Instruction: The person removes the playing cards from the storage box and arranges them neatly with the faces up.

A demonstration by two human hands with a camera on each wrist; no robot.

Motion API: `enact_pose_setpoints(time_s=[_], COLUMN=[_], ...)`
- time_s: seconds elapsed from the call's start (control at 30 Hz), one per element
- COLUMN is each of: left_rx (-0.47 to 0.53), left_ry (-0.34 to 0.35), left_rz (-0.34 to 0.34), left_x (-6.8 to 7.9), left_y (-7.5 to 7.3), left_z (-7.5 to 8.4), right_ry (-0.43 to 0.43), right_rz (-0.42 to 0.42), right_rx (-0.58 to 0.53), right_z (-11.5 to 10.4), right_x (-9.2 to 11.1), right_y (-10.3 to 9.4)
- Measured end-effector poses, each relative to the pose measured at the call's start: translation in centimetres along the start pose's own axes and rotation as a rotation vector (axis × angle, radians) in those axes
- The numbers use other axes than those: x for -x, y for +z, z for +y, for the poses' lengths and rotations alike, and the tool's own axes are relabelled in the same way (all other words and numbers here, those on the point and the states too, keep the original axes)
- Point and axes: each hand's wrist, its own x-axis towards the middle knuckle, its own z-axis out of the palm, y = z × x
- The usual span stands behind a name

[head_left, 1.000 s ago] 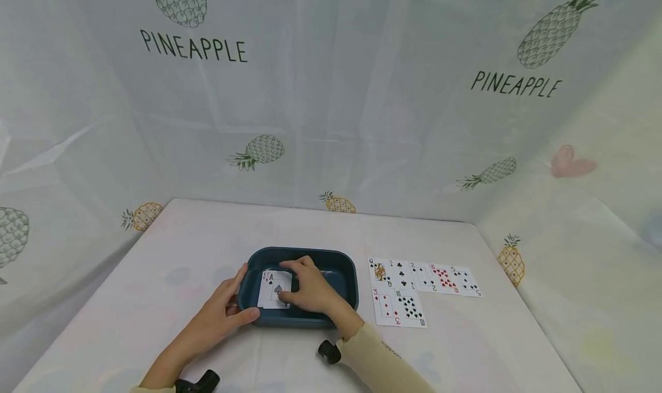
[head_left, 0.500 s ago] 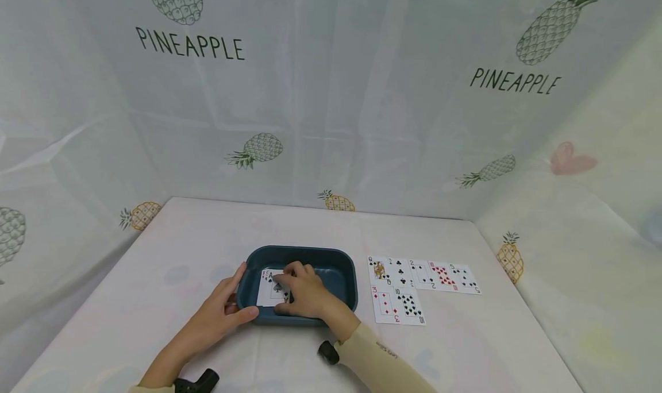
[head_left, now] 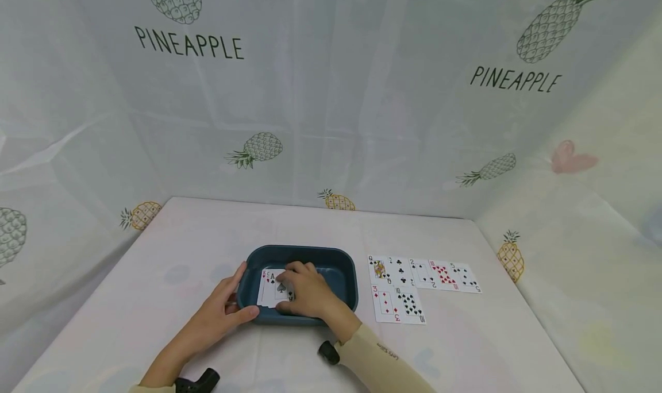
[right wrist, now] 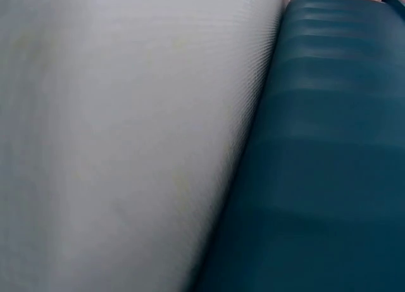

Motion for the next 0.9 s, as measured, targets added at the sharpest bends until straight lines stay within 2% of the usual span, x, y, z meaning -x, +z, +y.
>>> enact_pose_setpoints(time_s=[0.37,0.9], left_rx=[0.018,-0.004], left_ry=[0.007,0.007], left_rz=[-0.007,0.006], left_x=[0.05,0.06], left_y=[-0.04,0.0], left_z=[-0.01,-0.05], right_ry=[0.038,0.086], right_rz=[0.014,0.054], right_rx=[0.002,-0.019], right_z=[0.18,0.06], right_x=[-0.04,-0.02], right_y=[0.19,0.11])
